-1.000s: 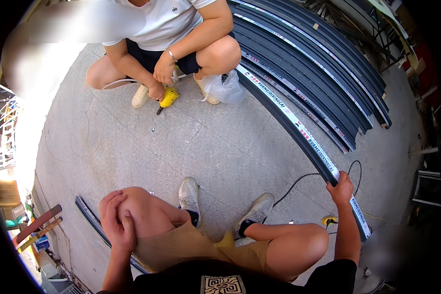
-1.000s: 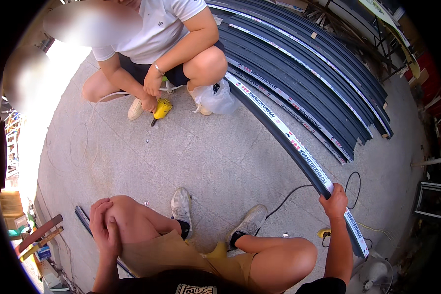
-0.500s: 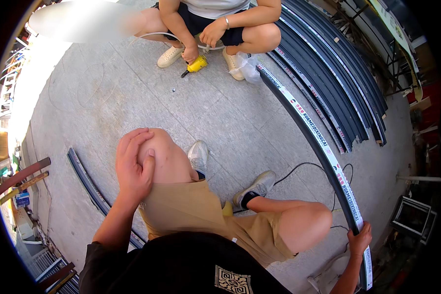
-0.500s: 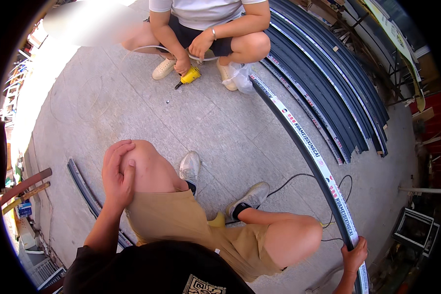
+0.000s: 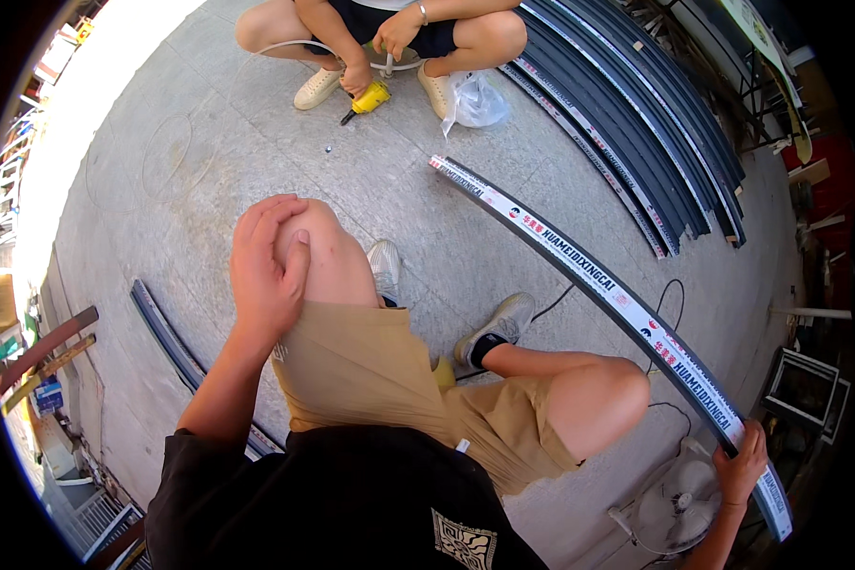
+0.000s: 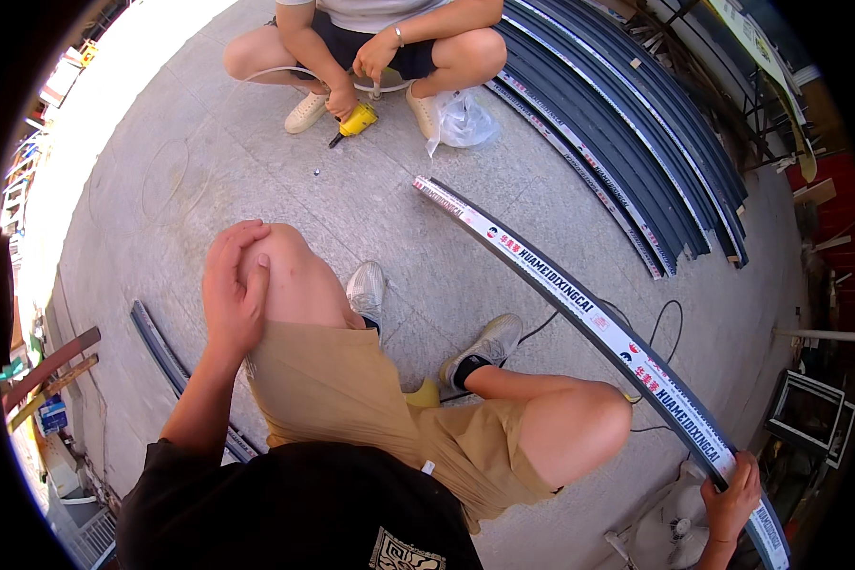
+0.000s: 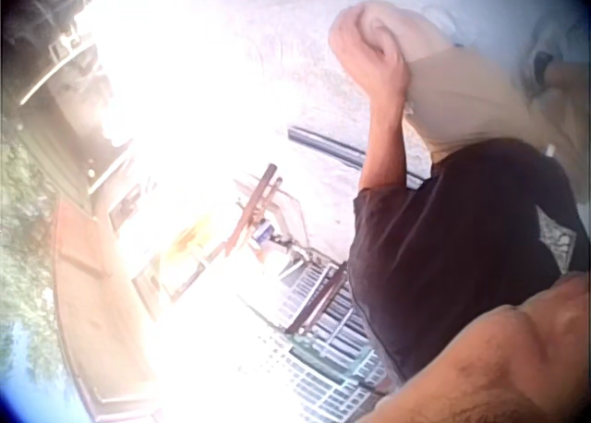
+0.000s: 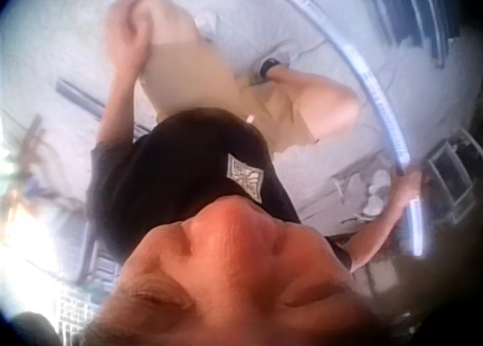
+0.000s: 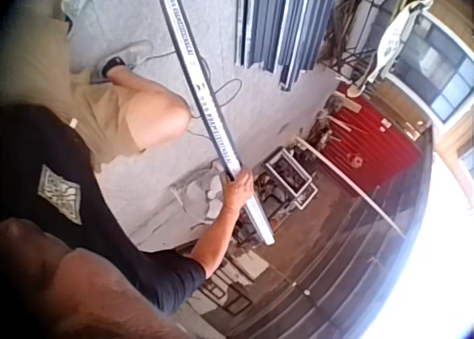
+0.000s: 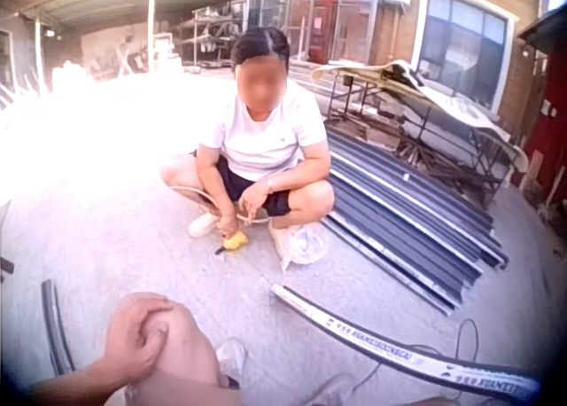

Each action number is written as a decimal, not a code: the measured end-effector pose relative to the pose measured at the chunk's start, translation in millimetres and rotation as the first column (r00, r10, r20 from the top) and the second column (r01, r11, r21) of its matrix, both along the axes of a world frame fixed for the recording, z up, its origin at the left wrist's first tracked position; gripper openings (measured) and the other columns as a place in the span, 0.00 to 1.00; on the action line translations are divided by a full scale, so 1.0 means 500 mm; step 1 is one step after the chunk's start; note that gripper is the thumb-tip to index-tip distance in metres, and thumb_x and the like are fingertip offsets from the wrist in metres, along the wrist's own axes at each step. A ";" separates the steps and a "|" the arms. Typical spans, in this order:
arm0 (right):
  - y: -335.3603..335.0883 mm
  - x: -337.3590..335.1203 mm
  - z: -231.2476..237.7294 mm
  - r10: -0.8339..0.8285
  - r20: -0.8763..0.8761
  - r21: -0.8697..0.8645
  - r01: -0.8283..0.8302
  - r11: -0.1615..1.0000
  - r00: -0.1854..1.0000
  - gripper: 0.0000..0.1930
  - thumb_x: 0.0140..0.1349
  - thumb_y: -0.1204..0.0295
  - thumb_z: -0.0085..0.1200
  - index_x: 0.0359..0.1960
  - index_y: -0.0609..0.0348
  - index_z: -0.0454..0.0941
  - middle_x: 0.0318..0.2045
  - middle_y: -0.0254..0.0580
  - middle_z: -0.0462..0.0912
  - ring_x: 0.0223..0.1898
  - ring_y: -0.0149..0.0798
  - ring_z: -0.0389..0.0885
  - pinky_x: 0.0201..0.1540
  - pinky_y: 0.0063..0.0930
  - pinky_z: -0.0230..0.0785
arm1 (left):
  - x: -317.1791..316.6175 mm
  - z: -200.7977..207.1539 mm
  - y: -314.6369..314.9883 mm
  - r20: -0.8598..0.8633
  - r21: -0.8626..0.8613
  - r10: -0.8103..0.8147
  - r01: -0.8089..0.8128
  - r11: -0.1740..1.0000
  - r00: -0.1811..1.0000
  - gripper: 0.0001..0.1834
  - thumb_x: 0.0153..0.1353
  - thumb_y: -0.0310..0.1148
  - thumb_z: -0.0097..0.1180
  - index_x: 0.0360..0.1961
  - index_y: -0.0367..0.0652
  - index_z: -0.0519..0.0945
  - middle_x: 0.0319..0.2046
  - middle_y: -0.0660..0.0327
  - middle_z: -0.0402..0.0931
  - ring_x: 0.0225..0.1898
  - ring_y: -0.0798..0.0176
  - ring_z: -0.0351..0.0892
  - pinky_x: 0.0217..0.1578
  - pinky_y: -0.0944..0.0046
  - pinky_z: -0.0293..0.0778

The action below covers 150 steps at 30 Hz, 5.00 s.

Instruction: The person aligns a metal bracket with a curved metal bar and secures it using pliers and an electric drill. They repeat this for multiple brackets along the bar while another person assists with a yellow tool.

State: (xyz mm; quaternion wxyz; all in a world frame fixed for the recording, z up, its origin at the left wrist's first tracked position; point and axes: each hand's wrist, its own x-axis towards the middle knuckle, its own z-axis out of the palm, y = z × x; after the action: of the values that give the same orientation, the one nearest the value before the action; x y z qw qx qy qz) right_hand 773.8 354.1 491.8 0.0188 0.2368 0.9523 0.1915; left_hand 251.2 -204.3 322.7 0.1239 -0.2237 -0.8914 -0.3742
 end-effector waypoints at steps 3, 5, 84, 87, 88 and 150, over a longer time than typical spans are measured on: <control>-0.002 -0.075 0.029 0.107 0.014 0.043 -0.107 0.993 0.994 0.32 0.45 0.77 0.70 0.56 0.61 0.74 0.58 0.58 0.82 0.60 0.66 0.82 0.63 0.55 0.76 | 0.009 -0.001 -0.004 -0.006 -0.028 -0.001 0.001 1.000 1.000 0.16 0.68 0.24 0.59 0.56 0.38 0.85 0.59 0.49 0.84 0.63 0.44 0.81 0.68 0.50 0.74; 0.005 -0.145 0.022 0.195 0.002 -0.012 -0.195 0.981 0.981 0.33 0.44 0.77 0.70 0.56 0.61 0.74 0.57 0.56 0.82 0.58 0.65 0.82 0.60 0.54 0.77 | 0.018 0.007 -0.001 0.001 -0.045 0.014 -0.014 0.999 1.000 0.16 0.70 0.24 0.58 0.57 0.37 0.84 0.59 0.48 0.84 0.64 0.44 0.81 0.69 0.50 0.73; -0.377 0.113 -1.048 -0.979 0.018 -0.796 0.596 0.108 0.201 0.14 0.69 0.59 0.66 0.47 0.54 0.88 0.39 0.49 0.94 0.44 0.57 0.93 0.52 0.50 0.83 | 0.062 0.074 0.062 -0.104 -0.237 -0.221 0.191 0.952 0.970 0.14 0.80 0.25 0.57 0.61 0.32 0.84 0.60 0.53 0.86 0.64 0.56 0.83 0.70 0.54 0.74; -0.399 0.038 -1.066 -0.951 0.031 -0.864 0.487 0.129 0.306 0.22 0.67 0.60 0.68 0.59 0.54 0.84 0.45 0.51 0.92 0.51 0.56 0.91 0.57 0.50 0.81 | 0.095 0.067 0.098 -0.008 -0.168 -0.271 0.266 0.949 0.963 0.11 0.80 0.25 0.57 0.56 0.31 0.85 0.54 0.51 0.87 0.59 0.56 0.84 0.66 0.57 0.76; -0.393 0.017 -1.080 -0.928 0.048 -0.886 0.445 0.132 0.369 0.27 0.66 0.60 0.69 0.65 0.56 0.82 0.51 0.54 0.91 0.55 0.56 0.90 0.60 0.49 0.80 | 0.108 0.070 0.110 -0.013 -0.179 -0.269 0.262 0.948 0.963 0.11 0.80 0.25 0.57 0.56 0.31 0.85 0.54 0.51 0.87 0.59 0.56 0.84 0.66 0.57 0.76; -0.381 -0.697 -0.292 -0.624 -0.373 -0.750 -0.619 -0.234 0.687 0.28 0.80 0.69 0.55 0.77 0.69 0.71 0.72 0.47 0.78 0.51 0.28 0.84 0.53 0.26 0.76 | -0.046 -0.649 0.233 0.733 -0.508 -0.043 0.588 0.630 0.679 0.24 0.67 0.44 0.61 0.59 0.45 0.87 0.52 0.44 0.89 0.55 0.37 0.88 0.60 0.43 0.81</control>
State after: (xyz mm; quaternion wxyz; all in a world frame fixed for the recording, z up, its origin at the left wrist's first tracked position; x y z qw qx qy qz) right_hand 425.1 163.5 346.0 -0.1813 0.1760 0.6105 -0.7506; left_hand 228.3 -87.9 -1.8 -0.3689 -0.2708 -0.8864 -0.0693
